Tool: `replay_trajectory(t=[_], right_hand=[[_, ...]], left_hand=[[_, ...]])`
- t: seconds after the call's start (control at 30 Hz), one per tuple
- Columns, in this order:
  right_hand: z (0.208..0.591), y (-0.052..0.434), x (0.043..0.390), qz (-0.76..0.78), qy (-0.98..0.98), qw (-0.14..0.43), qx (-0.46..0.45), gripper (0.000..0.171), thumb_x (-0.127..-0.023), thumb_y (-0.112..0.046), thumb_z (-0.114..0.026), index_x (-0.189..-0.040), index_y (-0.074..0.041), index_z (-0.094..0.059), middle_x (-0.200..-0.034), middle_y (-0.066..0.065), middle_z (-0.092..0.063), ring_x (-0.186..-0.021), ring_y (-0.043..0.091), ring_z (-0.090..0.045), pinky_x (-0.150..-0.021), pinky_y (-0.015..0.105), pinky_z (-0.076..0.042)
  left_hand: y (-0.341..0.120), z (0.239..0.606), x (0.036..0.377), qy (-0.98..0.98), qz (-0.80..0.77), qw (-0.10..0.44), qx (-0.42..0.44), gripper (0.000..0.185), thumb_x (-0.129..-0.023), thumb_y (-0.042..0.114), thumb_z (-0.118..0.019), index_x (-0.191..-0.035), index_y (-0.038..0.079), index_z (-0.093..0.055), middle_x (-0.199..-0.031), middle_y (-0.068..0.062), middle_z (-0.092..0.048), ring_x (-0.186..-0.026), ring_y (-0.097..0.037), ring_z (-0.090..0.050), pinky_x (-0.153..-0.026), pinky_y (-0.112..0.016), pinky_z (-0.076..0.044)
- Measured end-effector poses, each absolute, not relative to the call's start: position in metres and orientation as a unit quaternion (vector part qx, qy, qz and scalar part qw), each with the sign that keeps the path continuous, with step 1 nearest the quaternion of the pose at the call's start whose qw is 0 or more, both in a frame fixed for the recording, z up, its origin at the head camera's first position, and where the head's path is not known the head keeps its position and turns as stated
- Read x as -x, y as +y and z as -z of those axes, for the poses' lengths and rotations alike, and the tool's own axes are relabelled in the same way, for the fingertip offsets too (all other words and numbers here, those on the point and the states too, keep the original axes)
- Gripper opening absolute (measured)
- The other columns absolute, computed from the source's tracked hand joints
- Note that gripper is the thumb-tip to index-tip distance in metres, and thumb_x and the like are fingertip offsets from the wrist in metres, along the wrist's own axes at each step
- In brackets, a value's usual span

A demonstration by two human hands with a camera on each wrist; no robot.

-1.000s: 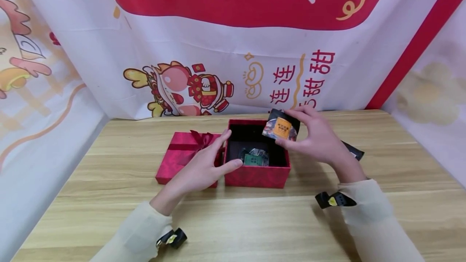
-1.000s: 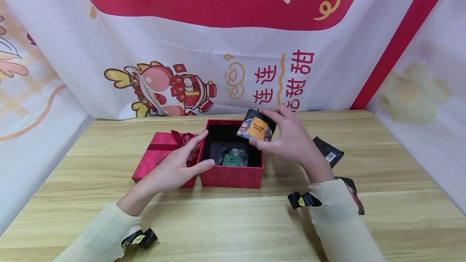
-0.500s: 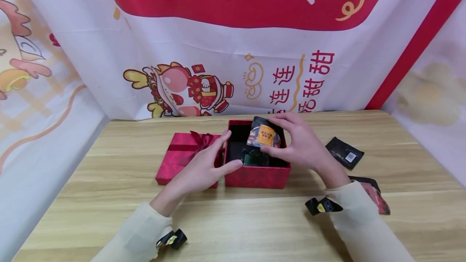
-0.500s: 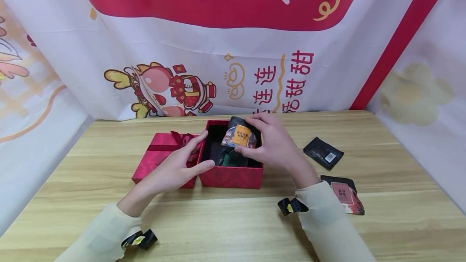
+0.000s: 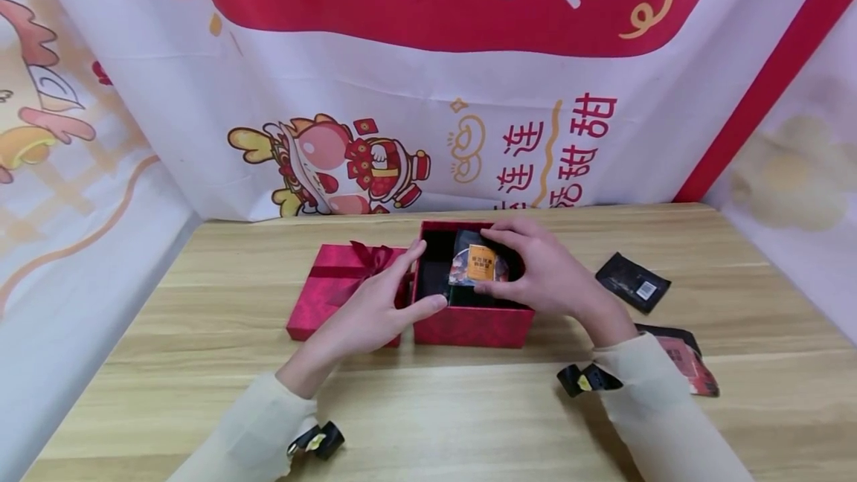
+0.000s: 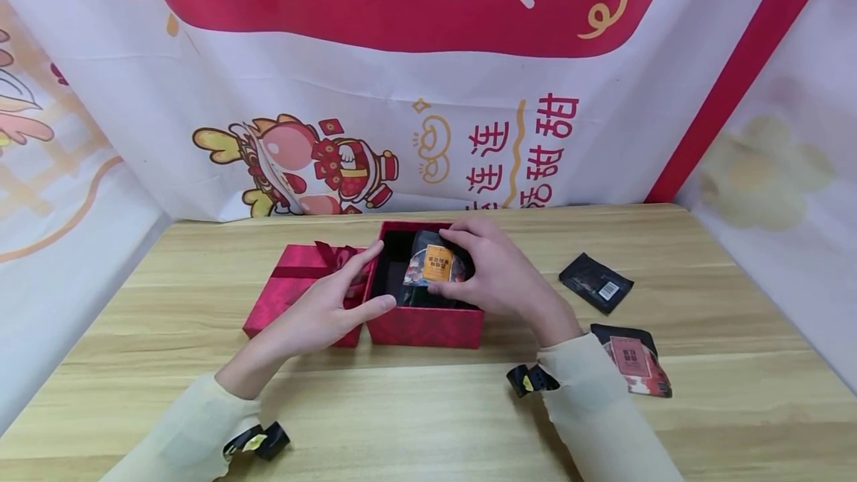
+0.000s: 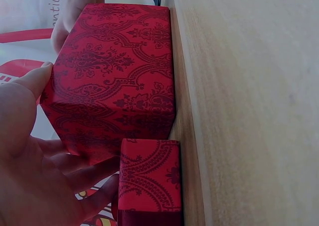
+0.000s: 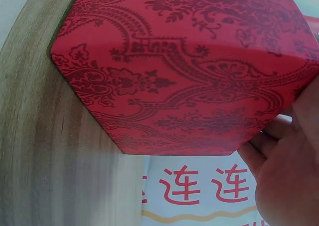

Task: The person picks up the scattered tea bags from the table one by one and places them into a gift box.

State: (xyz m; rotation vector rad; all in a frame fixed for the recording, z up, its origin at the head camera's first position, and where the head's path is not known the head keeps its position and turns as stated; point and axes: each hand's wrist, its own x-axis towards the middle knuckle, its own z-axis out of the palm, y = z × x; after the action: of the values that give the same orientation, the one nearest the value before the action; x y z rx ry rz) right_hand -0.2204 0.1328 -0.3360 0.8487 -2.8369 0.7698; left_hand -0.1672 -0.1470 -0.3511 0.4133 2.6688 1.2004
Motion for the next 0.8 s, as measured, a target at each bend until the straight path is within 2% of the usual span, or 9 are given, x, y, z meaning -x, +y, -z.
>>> replay_trajectory(t=[0.3,0.8], right_hand=[[0.3354,0.1301,0.2199,-0.211,-0.932,0.026,-0.295,0.079,-0.085,-0.046,-0.089,-0.148,-0.008,-0.062,-0.151,0.013,-0.057,-0.141,0.034,-0.053,-0.120,0.056,-0.045],[0.3363,0.1254,0.2228,-0.175,-0.932,0.037,-0.316,0.077,-0.085,-0.049,-0.088,-0.145,-0.006,-0.065,-0.148,0.012,-0.062,-0.139,0.034,-0.056,-0.119,0.054,-0.046]], left_hand=[[-0.1449,0.3513,0.1677,0.899,-0.405,0.096,-0.134,0.097,-0.095,0.067,-0.068,-0.171,0.038,-0.016,-0.176,0.002,-0.029,-0.160,-0.028,-0.034,-0.125,-0.065,-0.035],[-0.1459,0.3516,0.1667,0.899,-0.406,0.093,-0.135,0.096,-0.096,0.066,-0.068,-0.171,0.037,-0.016,-0.176,0.002,-0.027,-0.161,-0.029,-0.032,-0.127,-0.064,-0.033]])
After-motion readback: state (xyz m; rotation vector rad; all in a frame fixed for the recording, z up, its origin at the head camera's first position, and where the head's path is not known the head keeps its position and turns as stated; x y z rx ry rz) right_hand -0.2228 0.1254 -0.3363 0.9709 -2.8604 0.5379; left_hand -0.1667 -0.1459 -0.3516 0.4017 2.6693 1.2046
